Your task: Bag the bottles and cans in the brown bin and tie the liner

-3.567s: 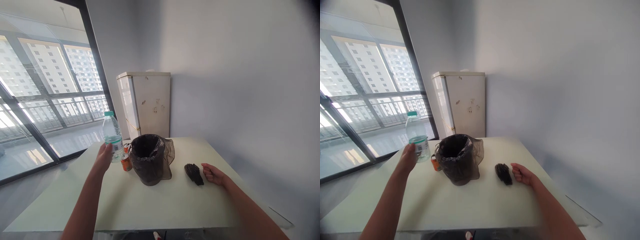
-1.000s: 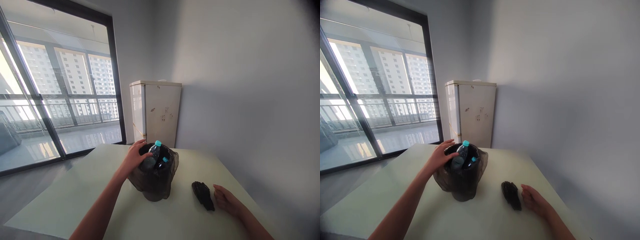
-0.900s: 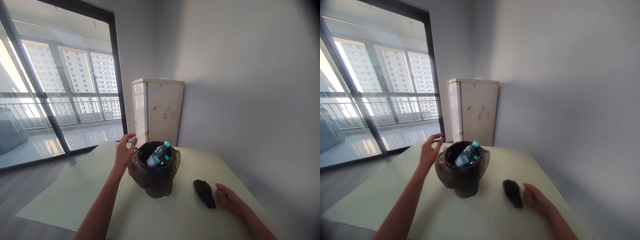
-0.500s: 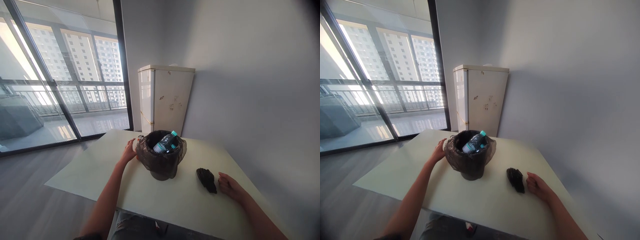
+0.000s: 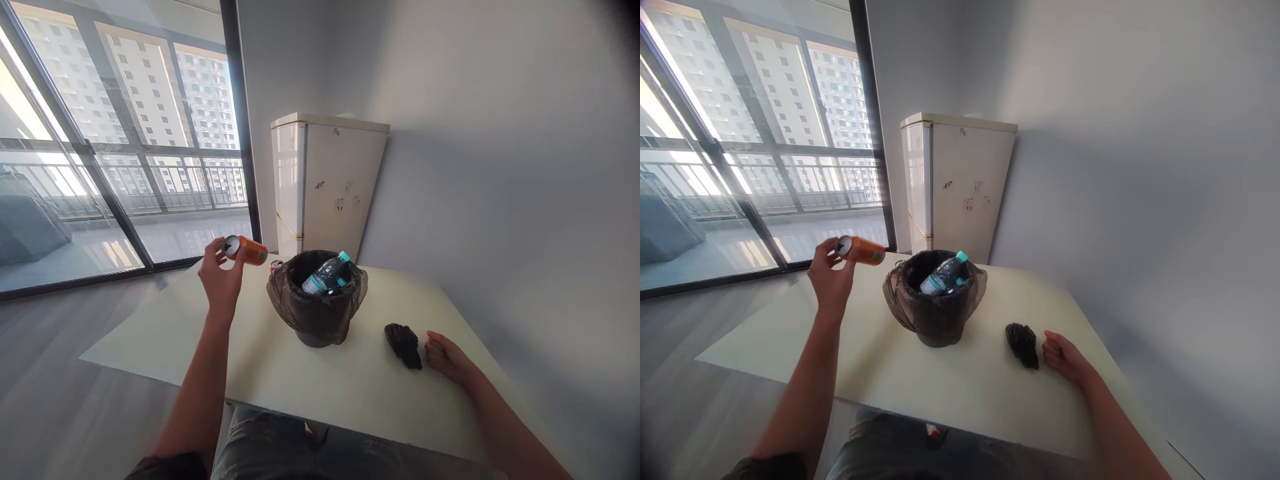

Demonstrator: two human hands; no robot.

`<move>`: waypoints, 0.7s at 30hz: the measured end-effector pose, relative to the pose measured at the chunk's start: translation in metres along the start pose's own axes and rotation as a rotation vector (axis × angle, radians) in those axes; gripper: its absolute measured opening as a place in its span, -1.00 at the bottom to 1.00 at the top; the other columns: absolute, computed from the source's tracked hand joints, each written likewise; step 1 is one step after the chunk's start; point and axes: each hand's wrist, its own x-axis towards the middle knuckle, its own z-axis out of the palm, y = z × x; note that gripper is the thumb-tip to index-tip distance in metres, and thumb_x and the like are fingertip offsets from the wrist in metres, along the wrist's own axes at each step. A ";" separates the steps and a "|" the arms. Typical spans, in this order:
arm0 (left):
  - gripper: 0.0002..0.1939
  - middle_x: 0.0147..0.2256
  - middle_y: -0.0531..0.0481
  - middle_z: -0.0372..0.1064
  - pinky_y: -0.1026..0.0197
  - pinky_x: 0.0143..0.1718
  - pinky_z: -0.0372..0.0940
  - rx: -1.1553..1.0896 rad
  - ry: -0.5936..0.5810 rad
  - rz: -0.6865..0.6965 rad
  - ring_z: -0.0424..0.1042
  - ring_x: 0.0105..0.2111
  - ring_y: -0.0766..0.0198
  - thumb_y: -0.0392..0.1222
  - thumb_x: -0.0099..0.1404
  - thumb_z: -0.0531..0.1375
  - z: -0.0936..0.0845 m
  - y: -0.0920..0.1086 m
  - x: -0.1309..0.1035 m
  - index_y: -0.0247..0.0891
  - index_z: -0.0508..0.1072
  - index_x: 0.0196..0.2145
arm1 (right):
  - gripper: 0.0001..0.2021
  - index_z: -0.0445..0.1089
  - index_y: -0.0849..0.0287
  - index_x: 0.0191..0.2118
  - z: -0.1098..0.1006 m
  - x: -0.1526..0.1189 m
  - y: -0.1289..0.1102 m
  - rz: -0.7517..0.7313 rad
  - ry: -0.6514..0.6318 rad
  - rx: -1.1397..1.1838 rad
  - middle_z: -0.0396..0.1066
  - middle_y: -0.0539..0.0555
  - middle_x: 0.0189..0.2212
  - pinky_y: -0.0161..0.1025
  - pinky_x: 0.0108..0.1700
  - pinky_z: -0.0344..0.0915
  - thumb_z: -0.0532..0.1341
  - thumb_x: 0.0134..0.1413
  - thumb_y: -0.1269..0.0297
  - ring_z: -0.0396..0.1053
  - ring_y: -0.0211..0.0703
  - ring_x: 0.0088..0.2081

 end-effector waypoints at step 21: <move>-0.32 0.25 -0.32 0.39 -0.16 0.27 0.30 0.163 -0.704 -0.082 0.42 0.21 -0.15 0.03 0.22 0.37 0.101 -0.087 0.029 -0.24 0.42 0.24 | -0.22 -0.30 0.08 -0.56 0.000 -0.001 0.001 -0.079 -0.057 -0.140 -0.31 -0.19 -0.66 -0.27 -0.59 -0.18 0.36 0.15 -0.14 -0.30 -0.39 -0.64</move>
